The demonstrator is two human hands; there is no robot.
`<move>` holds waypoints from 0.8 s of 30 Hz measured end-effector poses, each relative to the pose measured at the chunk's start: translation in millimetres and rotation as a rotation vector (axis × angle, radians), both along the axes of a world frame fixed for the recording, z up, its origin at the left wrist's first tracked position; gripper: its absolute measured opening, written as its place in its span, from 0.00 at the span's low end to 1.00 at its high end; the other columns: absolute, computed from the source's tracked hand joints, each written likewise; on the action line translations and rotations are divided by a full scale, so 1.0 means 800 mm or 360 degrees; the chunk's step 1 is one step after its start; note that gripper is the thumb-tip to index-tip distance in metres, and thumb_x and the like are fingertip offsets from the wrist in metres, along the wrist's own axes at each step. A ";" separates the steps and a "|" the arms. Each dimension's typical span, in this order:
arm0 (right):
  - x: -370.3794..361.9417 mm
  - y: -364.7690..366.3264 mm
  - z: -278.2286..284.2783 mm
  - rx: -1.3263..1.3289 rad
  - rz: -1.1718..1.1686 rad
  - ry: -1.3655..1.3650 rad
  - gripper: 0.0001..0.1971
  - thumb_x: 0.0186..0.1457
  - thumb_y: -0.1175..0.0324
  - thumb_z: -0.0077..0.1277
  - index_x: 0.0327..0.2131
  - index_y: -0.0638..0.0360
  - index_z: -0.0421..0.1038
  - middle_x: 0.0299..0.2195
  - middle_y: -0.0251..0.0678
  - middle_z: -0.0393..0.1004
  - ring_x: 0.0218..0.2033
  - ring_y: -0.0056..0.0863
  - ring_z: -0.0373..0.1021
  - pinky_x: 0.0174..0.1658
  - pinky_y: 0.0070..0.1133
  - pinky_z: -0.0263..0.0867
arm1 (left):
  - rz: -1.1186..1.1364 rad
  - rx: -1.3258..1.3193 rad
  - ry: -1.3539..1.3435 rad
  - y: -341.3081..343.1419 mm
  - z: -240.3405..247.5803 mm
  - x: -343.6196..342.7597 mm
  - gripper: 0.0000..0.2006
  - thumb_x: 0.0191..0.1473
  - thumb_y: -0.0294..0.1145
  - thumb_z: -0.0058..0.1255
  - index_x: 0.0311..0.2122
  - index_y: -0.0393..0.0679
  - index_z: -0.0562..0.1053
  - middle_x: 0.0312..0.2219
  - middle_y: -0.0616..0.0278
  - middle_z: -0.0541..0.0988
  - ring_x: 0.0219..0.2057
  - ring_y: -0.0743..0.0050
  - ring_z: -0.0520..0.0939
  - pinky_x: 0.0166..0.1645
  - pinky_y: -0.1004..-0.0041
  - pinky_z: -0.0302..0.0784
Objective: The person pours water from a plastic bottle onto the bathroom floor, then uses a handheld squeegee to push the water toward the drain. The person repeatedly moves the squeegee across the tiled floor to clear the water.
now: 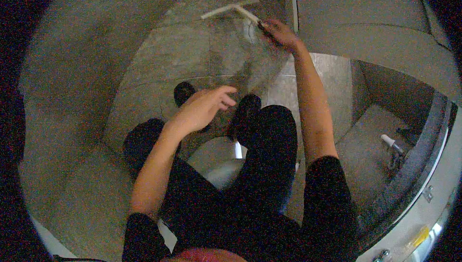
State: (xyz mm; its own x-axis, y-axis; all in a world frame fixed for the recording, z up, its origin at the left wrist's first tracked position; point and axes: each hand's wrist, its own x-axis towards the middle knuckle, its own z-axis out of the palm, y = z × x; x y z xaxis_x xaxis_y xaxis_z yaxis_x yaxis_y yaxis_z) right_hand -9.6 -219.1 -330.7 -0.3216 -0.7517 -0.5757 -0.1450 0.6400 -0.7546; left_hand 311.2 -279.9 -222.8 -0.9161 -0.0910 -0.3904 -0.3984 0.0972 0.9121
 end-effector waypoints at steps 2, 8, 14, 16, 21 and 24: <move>-0.021 -0.037 -0.047 -0.0151 0.0045 0.0086 0.22 0.59 0.50 0.39 0.53 0.47 0.61 0.26 0.27 0.70 0.23 0.14 0.62 0.23 0.17 0.59 | 0.0100 0.0036 -0.0022 -0.003 -0.006 0.009 0.21 0.52 0.16 0.30 0.52 0.42 0.62 0.39 0.53 0.77 0.38 0.60 0.80 0.43 0.67 0.74; -0.012 -0.102 -0.202 -0.0357 0.0088 0.1093 0.22 0.58 0.49 0.37 0.55 0.38 0.57 0.40 0.45 0.72 0.36 0.43 0.72 0.37 0.36 0.68 | 0.0378 0.0270 -0.0130 0.026 -0.035 0.032 0.21 0.49 0.15 0.35 0.50 0.44 0.64 0.38 0.54 0.77 0.32 0.62 0.80 0.37 0.70 0.74; 0.054 0.059 -0.183 0.0016 0.0133 0.0965 0.24 0.58 0.51 0.38 0.58 0.38 0.53 0.46 0.50 0.68 0.45 0.54 0.66 0.45 0.43 0.63 | 0.0229 0.0070 -0.0200 0.029 -0.025 0.040 0.20 0.53 0.17 0.32 0.51 0.42 0.64 0.39 0.56 0.77 0.28 0.68 0.77 0.37 0.71 0.74; 0.088 0.170 -0.199 0.0138 0.0157 0.1024 0.24 0.58 0.49 0.38 0.58 0.36 0.52 0.42 0.55 0.70 0.42 0.53 0.68 0.42 0.42 0.64 | 0.0281 0.0013 -0.0224 0.035 -0.023 0.060 0.20 0.53 0.17 0.33 0.51 0.42 0.64 0.38 0.56 0.77 0.28 0.67 0.77 0.37 0.71 0.74; 0.162 0.410 -0.118 0.0743 0.0204 0.0798 0.26 0.57 0.49 0.38 0.59 0.27 0.45 0.28 0.49 0.74 0.30 0.52 0.71 0.32 0.41 0.67 | 0.0284 -0.0200 -0.0258 0.053 0.002 0.097 0.21 0.52 0.16 0.34 0.51 0.44 0.64 0.39 0.55 0.76 0.32 0.61 0.77 0.39 0.68 0.74; 0.185 0.482 -0.083 0.0928 0.0200 0.0836 0.27 0.57 0.51 0.40 0.59 0.26 0.45 0.28 0.48 0.74 0.29 0.49 0.72 0.32 0.40 0.67 | 0.0226 -0.0215 -0.0160 0.059 0.014 0.096 0.20 0.52 0.16 0.35 0.51 0.45 0.65 0.40 0.54 0.76 0.35 0.59 0.77 0.43 0.67 0.72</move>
State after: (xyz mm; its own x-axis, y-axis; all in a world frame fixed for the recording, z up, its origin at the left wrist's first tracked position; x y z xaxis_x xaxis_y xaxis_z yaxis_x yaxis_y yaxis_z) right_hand 138.6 166.8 -397.2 -0.5932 -0.4244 -0.6841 -0.4862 0.8662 -0.1158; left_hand 387.7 -232.9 -211.7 -0.8475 -0.2743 -0.4545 -0.5049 0.1524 0.8496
